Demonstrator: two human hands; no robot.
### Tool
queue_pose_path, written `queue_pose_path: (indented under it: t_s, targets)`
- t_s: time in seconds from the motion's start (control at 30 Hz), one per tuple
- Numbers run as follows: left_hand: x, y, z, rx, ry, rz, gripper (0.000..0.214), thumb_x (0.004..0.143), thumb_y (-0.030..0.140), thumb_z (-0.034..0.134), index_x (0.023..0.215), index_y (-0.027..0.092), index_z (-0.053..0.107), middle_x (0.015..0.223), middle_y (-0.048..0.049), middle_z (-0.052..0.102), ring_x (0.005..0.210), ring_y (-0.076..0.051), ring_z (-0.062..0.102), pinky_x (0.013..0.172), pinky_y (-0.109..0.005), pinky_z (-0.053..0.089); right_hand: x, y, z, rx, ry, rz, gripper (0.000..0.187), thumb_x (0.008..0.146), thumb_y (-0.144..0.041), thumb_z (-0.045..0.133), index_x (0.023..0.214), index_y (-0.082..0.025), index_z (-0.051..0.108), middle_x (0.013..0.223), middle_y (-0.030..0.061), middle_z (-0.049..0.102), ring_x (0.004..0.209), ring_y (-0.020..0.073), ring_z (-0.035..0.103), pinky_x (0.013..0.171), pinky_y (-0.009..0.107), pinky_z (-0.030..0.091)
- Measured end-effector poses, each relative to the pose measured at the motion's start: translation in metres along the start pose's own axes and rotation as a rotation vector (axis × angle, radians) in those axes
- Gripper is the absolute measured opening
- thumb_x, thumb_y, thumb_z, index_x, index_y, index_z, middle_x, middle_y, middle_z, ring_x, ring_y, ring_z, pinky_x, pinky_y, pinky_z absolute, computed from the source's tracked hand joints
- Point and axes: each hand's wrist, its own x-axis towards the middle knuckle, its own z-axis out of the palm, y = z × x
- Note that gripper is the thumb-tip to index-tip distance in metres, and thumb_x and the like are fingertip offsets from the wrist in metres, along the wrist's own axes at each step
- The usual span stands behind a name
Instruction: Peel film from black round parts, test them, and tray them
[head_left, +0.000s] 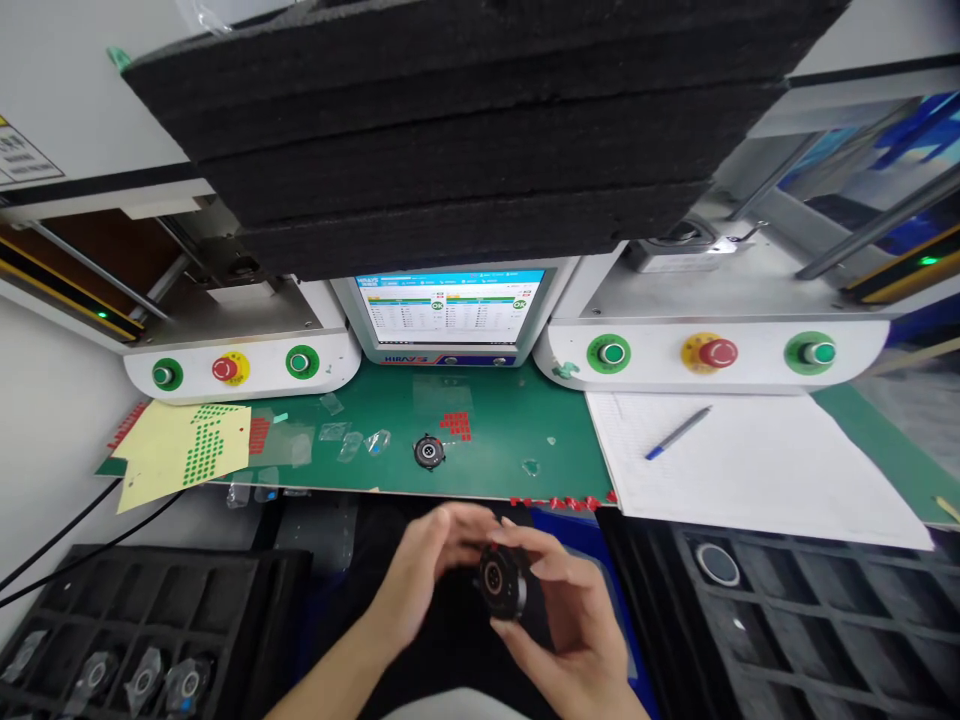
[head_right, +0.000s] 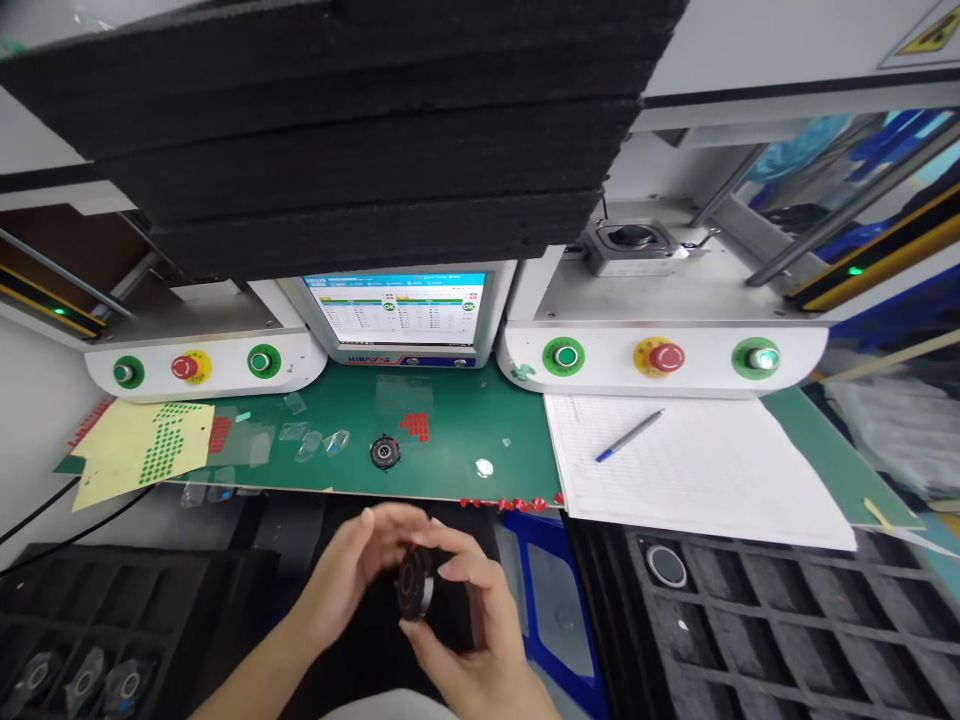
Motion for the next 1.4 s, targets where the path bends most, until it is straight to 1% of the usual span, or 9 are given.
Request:
queue_pose_path:
  t_s: [0.1,0.17,0.33,0.53,0.87,1.03,1.17,1.3,1.4]
  targets:
    - [0.035,0.002,-0.032,0.857,0.181,0.331,0.034,0.097,0.035,0.044,0.111,0.018,0.07,0.119,-0.0153,0.066,0.114,-0.031,0.06,0.099,-0.044,0.047,0.004,0.005,-0.007,-0.064,0.05,0.034,0.047,0.083,-0.003,0.062,0.118,-0.03,0.047,0.121,0.0086,0.06,0.117,0.0196,0.062,0.101,0.035,0.052]
    - [0.057,0.008,-0.052,1.149,0.12,0.359,0.028,0.089,0.021,0.055,0.114,0.021,0.069,0.12,-0.0134,0.065,0.115,-0.032,0.058,0.099,-0.046,0.047,0.003,0.009,-0.01,-0.073,0.062,0.041,0.046,0.083,-0.003,0.061,0.118,-0.029,0.046,0.121,0.0089,0.058,0.116,0.0182,0.062,0.098,0.03,0.053]
    - [0.092,0.024,-0.076,1.312,-0.107,0.306,0.051,0.07,0.007,0.074,0.118,0.024,0.068,0.117,-0.0097,0.065,0.106,-0.032,0.063,0.084,-0.042,0.055,-0.003,0.017,-0.015,-0.072,0.005,0.114,0.048,0.086,-0.003,0.058,0.121,-0.03,0.04,0.126,0.0105,0.053,0.122,0.0194,0.058,0.102,0.033,0.05]
    - [0.11,0.032,-0.081,1.532,-0.299,0.259,0.035,0.081,0.011,0.069,0.115,0.02,0.069,0.105,-0.0078,0.065,0.095,-0.028,0.068,0.082,-0.037,0.055,0.004,0.02,-0.019,-0.046,-0.015,0.143,0.053,0.086,-0.003,0.055,0.125,-0.033,0.034,0.13,0.0088,0.049,0.125,0.0174,0.053,0.104,0.031,0.047]
    - [0.112,0.035,-0.083,1.312,-0.22,0.246,0.022,0.076,0.024,0.074,0.098,0.023,0.07,0.098,-0.0059,0.064,0.094,-0.028,0.066,0.083,-0.038,0.053,0.012,0.004,-0.015,-0.09,0.016,0.004,0.056,0.08,-0.003,0.056,0.125,-0.033,0.038,0.124,0.0059,0.053,0.117,0.0163,0.057,0.101,0.03,0.048]
    - [0.109,0.042,-0.077,0.948,-0.105,0.194,0.029,0.063,0.033,0.079,0.088,0.022,0.073,0.089,-0.0039,0.066,0.079,-0.023,0.066,0.073,-0.035,0.058,0.005,-0.005,-0.022,-0.231,0.07,-0.043,0.05,0.08,-0.008,0.055,0.121,-0.031,0.039,0.12,0.005,0.056,0.113,0.0158,0.06,0.097,0.027,0.05]
    - [0.105,0.042,-0.066,0.552,0.034,0.088,0.029,0.079,0.039,0.063,0.094,0.015,0.068,0.091,-0.0093,0.071,0.084,-0.023,0.071,0.077,-0.036,0.062,0.011,-0.002,-0.044,-0.53,0.091,-0.032,0.041,0.08,-0.013,0.054,0.116,-0.027,0.037,0.115,0.0068,0.059,0.109,0.0184,0.062,0.093,0.031,0.053]
    - [0.103,0.043,-0.055,0.319,0.105,-0.003,0.014,0.088,0.022,0.055,0.085,0.013,0.065,0.093,-0.0109,0.073,0.089,-0.021,0.073,0.084,-0.033,0.062,0.041,0.013,-0.069,-0.675,-0.024,0.018,0.04,0.08,-0.015,0.055,0.116,-0.024,0.038,0.112,0.0091,0.059,0.104,0.0218,0.063,0.09,0.037,0.055]
    - [0.105,0.042,-0.047,0.321,0.136,-0.047,0.009,0.09,0.014,0.057,0.084,0.013,0.064,0.087,-0.0057,0.072,0.086,-0.017,0.073,0.08,-0.029,0.062,0.075,0.026,-0.08,-0.77,-0.186,0.048,0.038,0.08,-0.013,0.058,0.114,-0.021,0.044,0.109,0.0095,0.059,0.101,0.0229,0.062,0.089,0.04,0.054]
